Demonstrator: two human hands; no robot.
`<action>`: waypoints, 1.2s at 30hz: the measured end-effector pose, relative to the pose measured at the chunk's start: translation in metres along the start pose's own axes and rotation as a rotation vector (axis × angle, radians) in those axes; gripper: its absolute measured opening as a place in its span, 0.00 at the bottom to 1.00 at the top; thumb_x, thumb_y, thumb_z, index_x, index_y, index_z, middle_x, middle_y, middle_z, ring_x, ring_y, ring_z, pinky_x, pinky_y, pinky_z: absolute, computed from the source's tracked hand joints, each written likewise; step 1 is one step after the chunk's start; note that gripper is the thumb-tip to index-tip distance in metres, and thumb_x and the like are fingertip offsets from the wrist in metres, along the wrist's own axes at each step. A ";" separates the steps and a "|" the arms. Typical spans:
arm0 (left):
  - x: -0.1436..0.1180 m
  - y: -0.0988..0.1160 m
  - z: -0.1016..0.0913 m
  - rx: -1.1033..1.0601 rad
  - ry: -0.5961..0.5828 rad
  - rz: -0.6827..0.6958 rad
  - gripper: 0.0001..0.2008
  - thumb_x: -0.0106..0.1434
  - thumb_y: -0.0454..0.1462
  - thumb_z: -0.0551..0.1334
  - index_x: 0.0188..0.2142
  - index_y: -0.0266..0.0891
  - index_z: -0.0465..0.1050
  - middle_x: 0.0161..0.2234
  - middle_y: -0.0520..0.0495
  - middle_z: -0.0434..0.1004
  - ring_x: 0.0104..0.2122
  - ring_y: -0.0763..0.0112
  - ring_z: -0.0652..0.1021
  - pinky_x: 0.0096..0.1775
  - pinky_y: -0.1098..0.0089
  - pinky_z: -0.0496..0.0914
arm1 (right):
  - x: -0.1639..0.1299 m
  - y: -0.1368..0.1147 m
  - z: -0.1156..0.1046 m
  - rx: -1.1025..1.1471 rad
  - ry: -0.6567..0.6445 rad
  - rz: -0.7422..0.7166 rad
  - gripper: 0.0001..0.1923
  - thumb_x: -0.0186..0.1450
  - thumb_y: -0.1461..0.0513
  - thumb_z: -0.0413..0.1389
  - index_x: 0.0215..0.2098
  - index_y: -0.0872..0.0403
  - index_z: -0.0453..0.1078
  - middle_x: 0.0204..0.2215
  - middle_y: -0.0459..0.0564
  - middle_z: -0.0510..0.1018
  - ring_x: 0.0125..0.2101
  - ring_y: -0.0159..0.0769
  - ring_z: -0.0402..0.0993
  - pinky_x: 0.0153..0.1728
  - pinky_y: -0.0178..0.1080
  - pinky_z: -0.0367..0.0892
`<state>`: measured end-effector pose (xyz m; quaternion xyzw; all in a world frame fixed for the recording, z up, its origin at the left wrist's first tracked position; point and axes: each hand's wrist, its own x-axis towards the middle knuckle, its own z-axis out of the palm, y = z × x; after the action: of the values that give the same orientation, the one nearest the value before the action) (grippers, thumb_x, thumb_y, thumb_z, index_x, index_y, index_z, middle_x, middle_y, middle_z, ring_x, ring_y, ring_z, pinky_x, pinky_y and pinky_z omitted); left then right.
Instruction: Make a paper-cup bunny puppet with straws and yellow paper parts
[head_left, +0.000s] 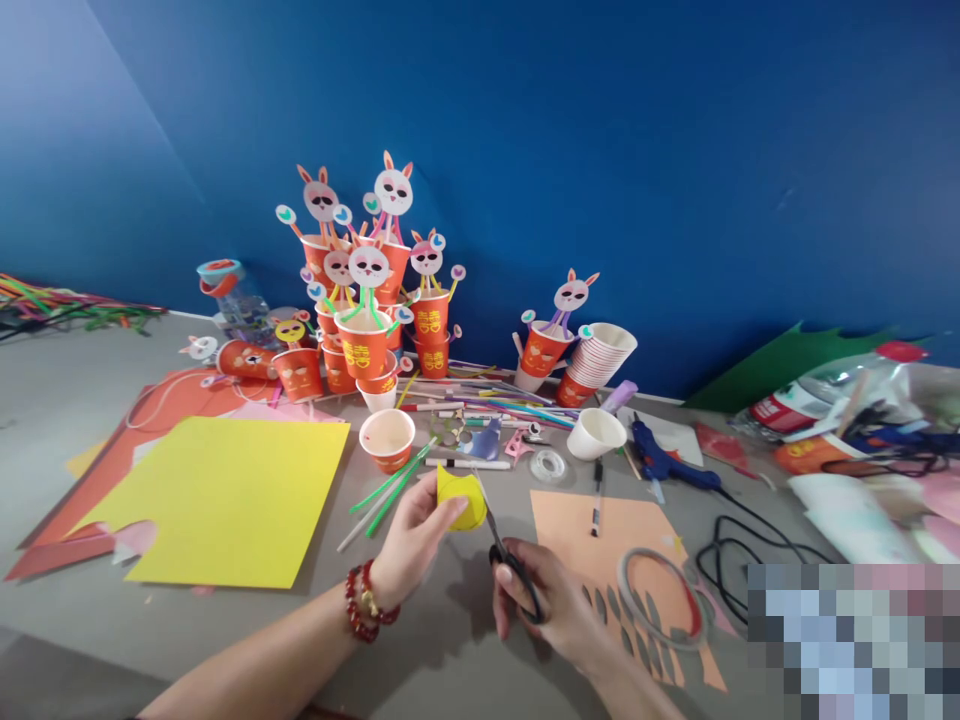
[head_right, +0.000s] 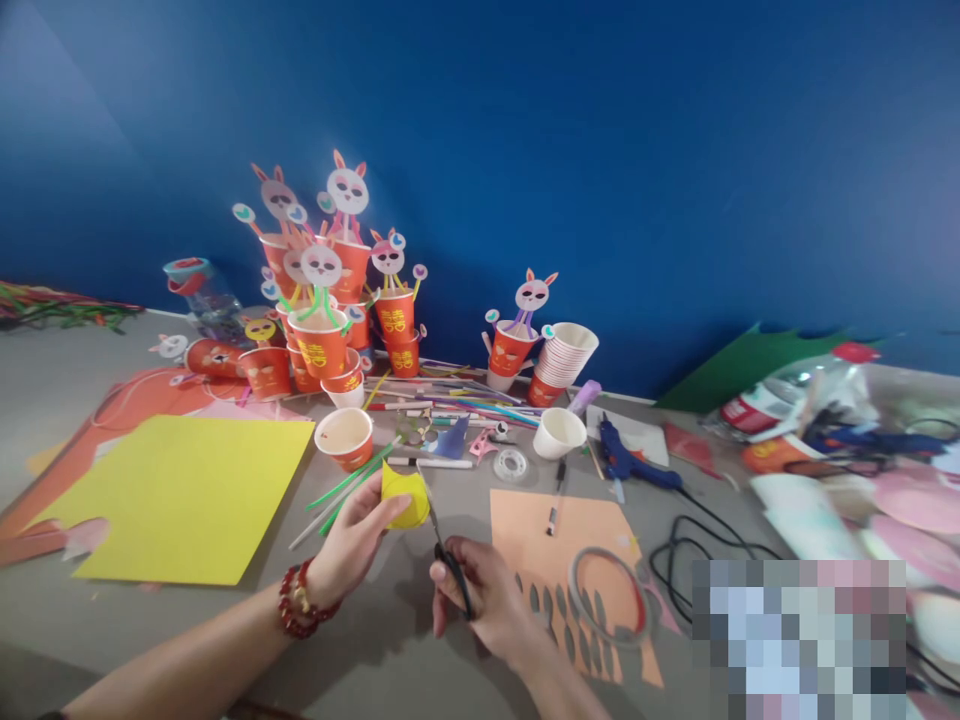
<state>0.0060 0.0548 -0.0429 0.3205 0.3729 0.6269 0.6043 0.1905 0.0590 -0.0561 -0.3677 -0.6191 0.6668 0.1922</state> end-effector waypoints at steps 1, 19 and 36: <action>0.000 0.000 0.000 0.002 -0.001 -0.001 0.11 0.57 0.41 0.69 0.37 0.36 0.76 0.30 0.49 0.78 0.29 0.73 0.74 0.34 0.73 0.71 | 0.000 0.000 0.000 0.001 0.002 -0.002 0.28 0.64 0.37 0.50 0.27 0.52 0.58 0.14 0.45 0.74 0.11 0.22 0.50 0.15 0.31 0.44; 0.001 0.002 -0.001 0.035 -0.005 -0.020 0.12 0.57 0.42 0.69 0.35 0.37 0.76 0.30 0.48 0.79 0.28 0.71 0.75 0.33 0.71 0.69 | 0.000 -0.007 -0.004 -0.026 -0.002 0.039 0.31 0.59 0.33 0.50 0.26 0.51 0.56 0.12 0.40 0.67 0.11 0.23 0.52 0.15 0.31 0.41; 0.002 0.008 0.001 0.037 -0.014 -0.027 0.15 0.55 0.43 0.70 0.37 0.36 0.76 0.31 0.46 0.81 0.29 0.68 0.77 0.35 0.69 0.71 | 0.000 -0.009 -0.008 -0.051 -0.005 0.023 0.30 0.60 0.34 0.51 0.25 0.50 0.54 0.11 0.39 0.65 0.11 0.24 0.54 0.15 0.32 0.42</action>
<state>0.0030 0.0573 -0.0355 0.3310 0.3845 0.6095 0.6092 0.1944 0.0655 -0.0472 -0.3777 -0.6321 0.6540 0.1735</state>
